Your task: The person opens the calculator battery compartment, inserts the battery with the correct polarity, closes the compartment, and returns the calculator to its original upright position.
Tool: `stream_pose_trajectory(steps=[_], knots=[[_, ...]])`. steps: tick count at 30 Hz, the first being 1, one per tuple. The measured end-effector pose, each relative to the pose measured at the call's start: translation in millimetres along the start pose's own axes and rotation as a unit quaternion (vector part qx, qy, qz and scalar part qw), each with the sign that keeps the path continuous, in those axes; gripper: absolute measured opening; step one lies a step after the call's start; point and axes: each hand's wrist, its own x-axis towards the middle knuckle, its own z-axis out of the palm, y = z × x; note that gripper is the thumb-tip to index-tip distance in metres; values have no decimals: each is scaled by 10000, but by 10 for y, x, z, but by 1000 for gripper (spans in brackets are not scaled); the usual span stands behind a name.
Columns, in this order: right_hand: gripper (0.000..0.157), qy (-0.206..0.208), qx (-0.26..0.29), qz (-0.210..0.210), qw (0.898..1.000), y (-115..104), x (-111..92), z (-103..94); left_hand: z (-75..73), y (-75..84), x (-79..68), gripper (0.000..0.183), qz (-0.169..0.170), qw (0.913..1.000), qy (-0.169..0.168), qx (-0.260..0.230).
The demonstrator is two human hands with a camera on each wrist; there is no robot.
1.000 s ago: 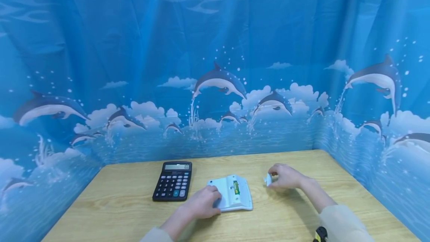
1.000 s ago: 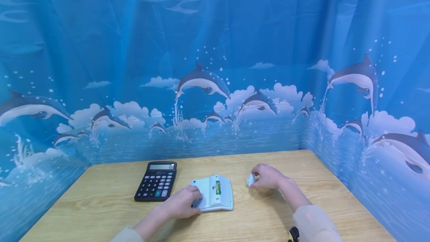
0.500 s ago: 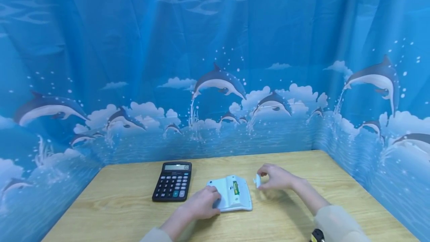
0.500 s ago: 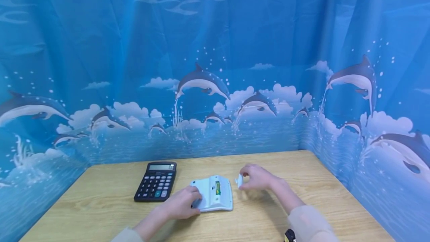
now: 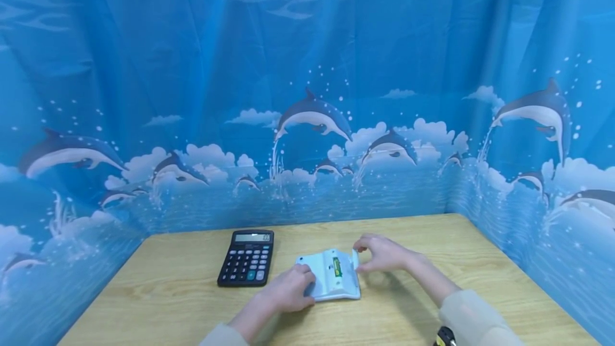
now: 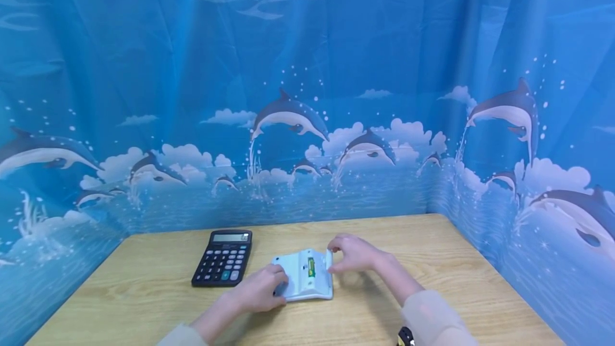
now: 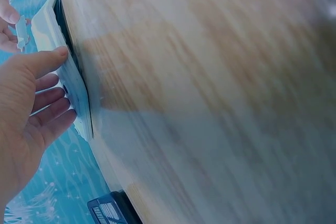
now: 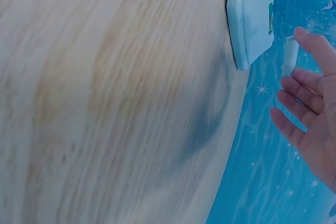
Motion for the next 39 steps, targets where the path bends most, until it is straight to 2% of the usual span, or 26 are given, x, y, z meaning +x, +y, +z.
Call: stream_pose_trajectory(steps=[9,24,39], knots=[[56,-223,59,-52,9997,-57,104,68,-9,-15,4,35,34,9999,3,103],[54,-287,-53,-373,9989,-160,267,200,-9,-10,4,34,194,9994,120,251],[53,-421,134,-252,9987,-120,295,219,-4,6,4,33,18,9999,-26,148]])
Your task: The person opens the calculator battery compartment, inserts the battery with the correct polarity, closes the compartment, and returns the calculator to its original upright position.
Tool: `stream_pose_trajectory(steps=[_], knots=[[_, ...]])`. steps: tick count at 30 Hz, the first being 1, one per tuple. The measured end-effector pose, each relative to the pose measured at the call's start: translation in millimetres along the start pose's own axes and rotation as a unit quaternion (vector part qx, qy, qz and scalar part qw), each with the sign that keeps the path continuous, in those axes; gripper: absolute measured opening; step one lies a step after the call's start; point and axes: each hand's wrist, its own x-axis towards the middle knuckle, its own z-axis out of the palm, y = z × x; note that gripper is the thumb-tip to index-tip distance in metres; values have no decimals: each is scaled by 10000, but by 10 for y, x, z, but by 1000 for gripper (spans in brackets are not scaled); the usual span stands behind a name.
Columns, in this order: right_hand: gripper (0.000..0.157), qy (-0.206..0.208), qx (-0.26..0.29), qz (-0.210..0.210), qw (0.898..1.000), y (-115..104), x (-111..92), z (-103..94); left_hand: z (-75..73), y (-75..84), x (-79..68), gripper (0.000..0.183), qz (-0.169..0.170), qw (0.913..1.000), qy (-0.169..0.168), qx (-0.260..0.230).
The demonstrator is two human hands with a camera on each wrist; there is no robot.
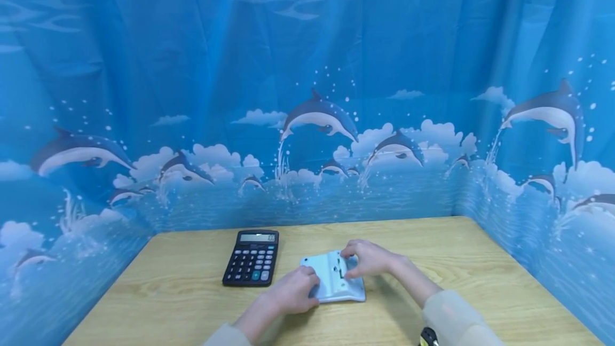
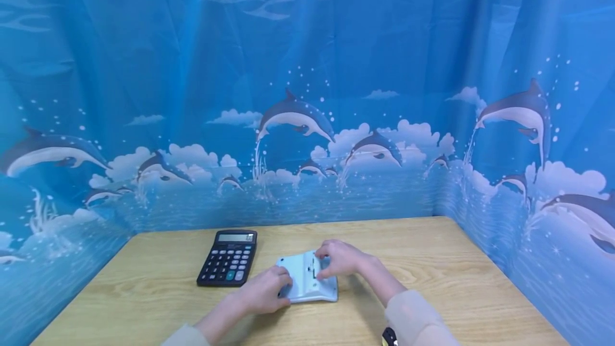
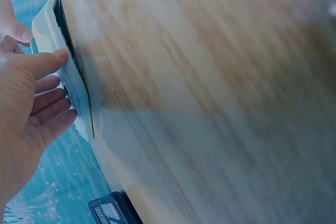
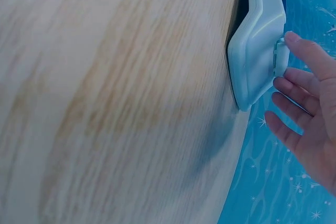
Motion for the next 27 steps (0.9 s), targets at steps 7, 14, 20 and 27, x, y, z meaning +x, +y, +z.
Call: stream_pose_trajectory(steps=[7,14,20,27], knots=[[54,-48,-30,-9,10000,0,4,3,-26,22,-12,32,20,10000,-21,-22],[54,-159,-26,73,9998,-19,40,-5,-35,23,-14,33,-3,10000,-11,-6],[54,-295,-173,159,9993,-44,52,-18,-37,27,-12,33,-18,10000,-37,-25],[53,-398,-116,381,9984,-97,54,-39,-32,24,-10,33,2,10000,-22,11]])
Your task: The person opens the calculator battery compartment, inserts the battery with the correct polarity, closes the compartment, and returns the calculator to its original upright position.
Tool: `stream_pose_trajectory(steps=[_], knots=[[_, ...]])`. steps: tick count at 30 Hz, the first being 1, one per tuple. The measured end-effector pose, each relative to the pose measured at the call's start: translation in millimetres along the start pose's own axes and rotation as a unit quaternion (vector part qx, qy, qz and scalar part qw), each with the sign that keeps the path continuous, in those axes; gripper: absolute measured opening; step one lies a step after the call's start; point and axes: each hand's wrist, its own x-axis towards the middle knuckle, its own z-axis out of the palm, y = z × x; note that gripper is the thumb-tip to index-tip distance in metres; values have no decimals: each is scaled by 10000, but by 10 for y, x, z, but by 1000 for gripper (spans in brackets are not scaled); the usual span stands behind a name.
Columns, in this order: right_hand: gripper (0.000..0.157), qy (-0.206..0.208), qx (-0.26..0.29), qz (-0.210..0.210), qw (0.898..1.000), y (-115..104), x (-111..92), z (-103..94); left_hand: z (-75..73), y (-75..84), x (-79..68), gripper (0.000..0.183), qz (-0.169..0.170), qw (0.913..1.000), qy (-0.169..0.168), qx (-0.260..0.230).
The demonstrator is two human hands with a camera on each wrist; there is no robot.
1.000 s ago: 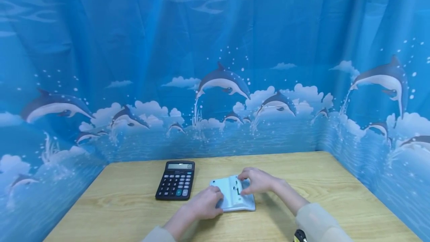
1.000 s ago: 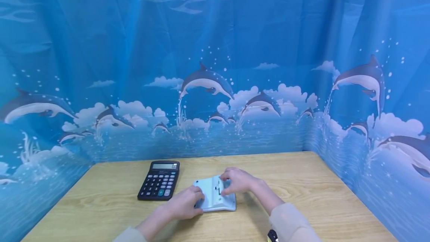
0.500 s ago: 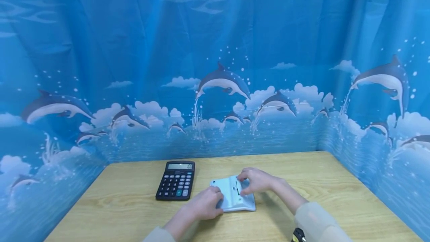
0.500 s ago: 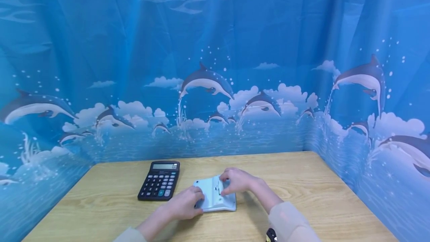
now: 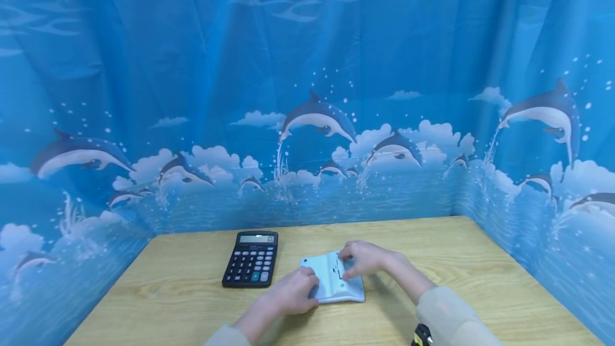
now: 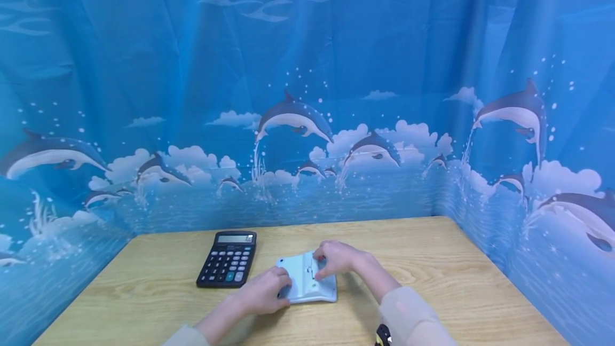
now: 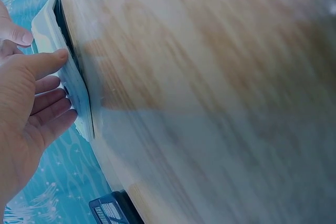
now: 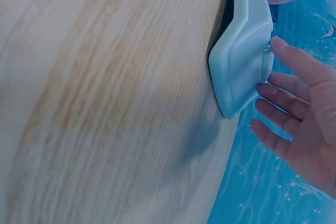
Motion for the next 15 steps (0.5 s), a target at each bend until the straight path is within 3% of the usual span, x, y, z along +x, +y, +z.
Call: stream_pose_trajectory(steps=[15], knots=[[55,-76,92,157,9998,-50,-12,-4,19,-7,-7,33,-12,10000,74,-22]])
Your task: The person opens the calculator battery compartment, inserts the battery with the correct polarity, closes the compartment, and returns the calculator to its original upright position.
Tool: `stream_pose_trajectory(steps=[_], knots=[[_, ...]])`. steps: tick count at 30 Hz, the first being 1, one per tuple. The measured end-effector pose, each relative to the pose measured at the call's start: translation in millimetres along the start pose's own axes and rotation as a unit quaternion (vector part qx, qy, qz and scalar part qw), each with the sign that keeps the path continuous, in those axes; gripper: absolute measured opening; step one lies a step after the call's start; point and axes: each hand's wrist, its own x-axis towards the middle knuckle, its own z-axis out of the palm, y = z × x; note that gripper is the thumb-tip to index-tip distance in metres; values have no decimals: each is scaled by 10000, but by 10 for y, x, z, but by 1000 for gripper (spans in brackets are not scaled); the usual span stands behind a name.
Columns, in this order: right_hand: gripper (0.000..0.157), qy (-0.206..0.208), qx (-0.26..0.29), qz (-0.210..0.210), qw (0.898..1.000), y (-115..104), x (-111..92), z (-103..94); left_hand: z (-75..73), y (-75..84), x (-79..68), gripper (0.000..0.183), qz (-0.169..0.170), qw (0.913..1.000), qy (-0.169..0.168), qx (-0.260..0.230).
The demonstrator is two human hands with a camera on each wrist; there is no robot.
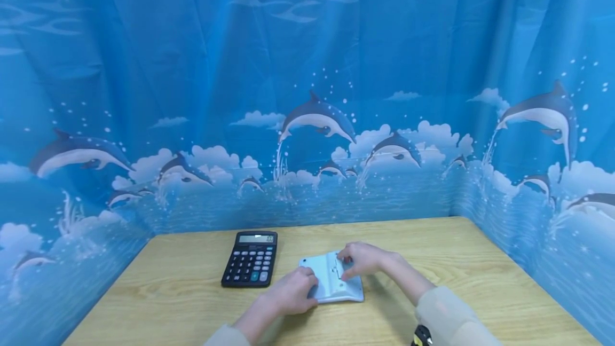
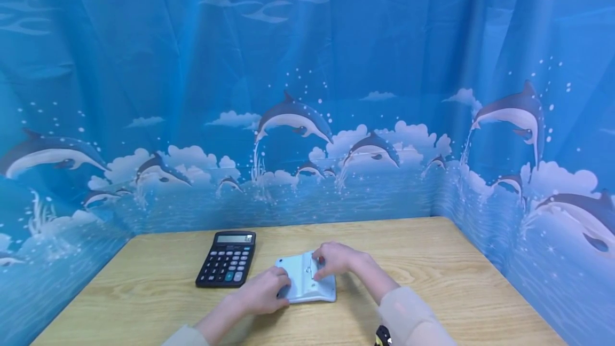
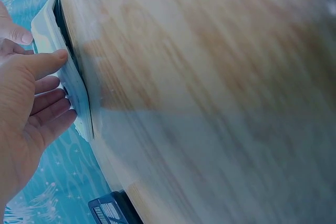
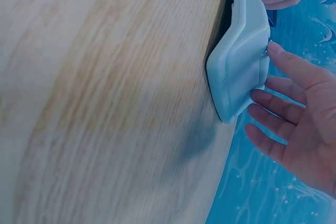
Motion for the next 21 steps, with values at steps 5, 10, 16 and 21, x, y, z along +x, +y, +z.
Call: stream_pose_trajectory(steps=[5,10,16,21], knots=[[49,89,360,-159,9992,47,-22,12,-11,0,-6,32,62,10000,45,-15],[30,228,489,-178,9984,85,-41,22,-19,-7,-13,29,194,9996,179,35],[14,330,501,13,9982,101,-49,70,-4,-11,-13,28,216,9995,198,72],[27,509,338,339,9976,104,-34,136,0,-7,-7,28,196,9997,141,46]])
